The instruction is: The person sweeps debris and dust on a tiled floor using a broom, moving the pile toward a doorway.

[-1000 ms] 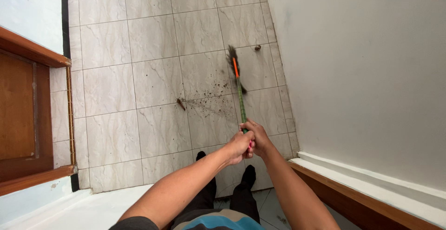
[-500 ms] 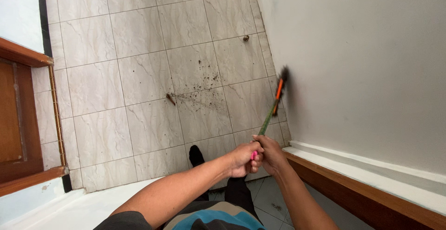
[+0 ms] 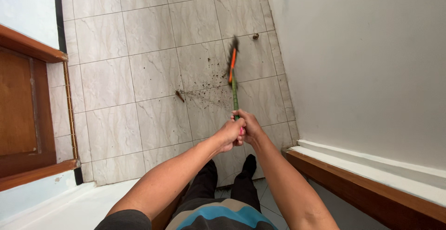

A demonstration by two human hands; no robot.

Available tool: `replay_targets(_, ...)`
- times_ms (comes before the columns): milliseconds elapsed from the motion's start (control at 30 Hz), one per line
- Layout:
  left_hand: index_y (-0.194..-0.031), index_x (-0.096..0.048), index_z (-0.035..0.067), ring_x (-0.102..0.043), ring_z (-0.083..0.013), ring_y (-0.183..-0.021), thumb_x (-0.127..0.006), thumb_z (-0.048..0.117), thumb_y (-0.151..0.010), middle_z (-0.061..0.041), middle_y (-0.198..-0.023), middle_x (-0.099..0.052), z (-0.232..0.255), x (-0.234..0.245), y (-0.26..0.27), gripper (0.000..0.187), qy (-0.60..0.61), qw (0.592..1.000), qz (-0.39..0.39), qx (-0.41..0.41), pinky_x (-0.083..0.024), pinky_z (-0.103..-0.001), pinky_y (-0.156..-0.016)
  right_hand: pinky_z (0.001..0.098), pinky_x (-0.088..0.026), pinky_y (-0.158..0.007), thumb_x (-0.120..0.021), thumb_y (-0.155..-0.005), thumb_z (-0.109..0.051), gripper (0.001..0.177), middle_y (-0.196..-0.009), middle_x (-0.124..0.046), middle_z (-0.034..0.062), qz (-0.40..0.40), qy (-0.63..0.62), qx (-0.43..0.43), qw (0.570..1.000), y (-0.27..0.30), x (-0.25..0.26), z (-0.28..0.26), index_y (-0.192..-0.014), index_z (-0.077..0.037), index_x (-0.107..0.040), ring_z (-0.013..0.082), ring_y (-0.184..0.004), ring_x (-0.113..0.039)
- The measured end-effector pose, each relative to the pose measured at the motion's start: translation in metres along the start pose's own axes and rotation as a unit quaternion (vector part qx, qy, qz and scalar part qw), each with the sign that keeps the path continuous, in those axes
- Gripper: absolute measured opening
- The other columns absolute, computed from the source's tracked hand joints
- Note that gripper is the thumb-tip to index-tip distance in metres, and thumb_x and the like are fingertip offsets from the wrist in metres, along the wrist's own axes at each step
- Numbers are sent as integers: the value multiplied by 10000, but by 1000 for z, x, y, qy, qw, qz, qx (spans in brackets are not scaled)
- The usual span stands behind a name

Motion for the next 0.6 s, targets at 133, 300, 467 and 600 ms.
replay_targets(133,-870,-497,142,-406,-90,-492,-455,260,-946,24,-629,-447,-1,-19,36,147,-79,996,-30,12,-392,-283,-475,292,-488,-479,-657,-924,-211,189,-747,-624,37,33,45,82,995,43,-13,-13,-988,-36,-624,121,-549,-580)
replay_targets(300,-932,-482,125,-423,-90,-513,-489,231,-974,23,-659,-445,-9,-39,68,114,-54,990,-118,57,-413,-281,-487,296,-511,-572,-671,-911,-196,199,-828,-624,39,78,57,105,990,103,-18,-12,-1022,-37,-630,136,-680,-596)
replay_targets(467,-914,-495,139,-413,-71,-513,-514,203,-969,34,-662,-456,-26,-56,85,86,10,969,-197,152,-379,-253,-474,309,-533,-646,-712,-936,-286,287,-818,-620,59,128,31,71,989,157,-4,2,-971,-9,-643,138,-728,-607)
replay_targets(600,-840,-460,141,-410,-59,-507,-521,216,-989,52,-652,-453,-55,-68,70,178,56,932,-266,239,-385,-228,-469,326,-575,-707,-682,-898,-332,301,-810,-639,53,176,-34,44,983,176,29,33,-955,-36,-678,130,-731,-632)
Point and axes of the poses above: each hand's wrist, its own y-axis away from the middle knuckle, its own x-axis out of the back of the hand, z = x × y, the point moved 4 cm from there along -y, towards the middle knuckle
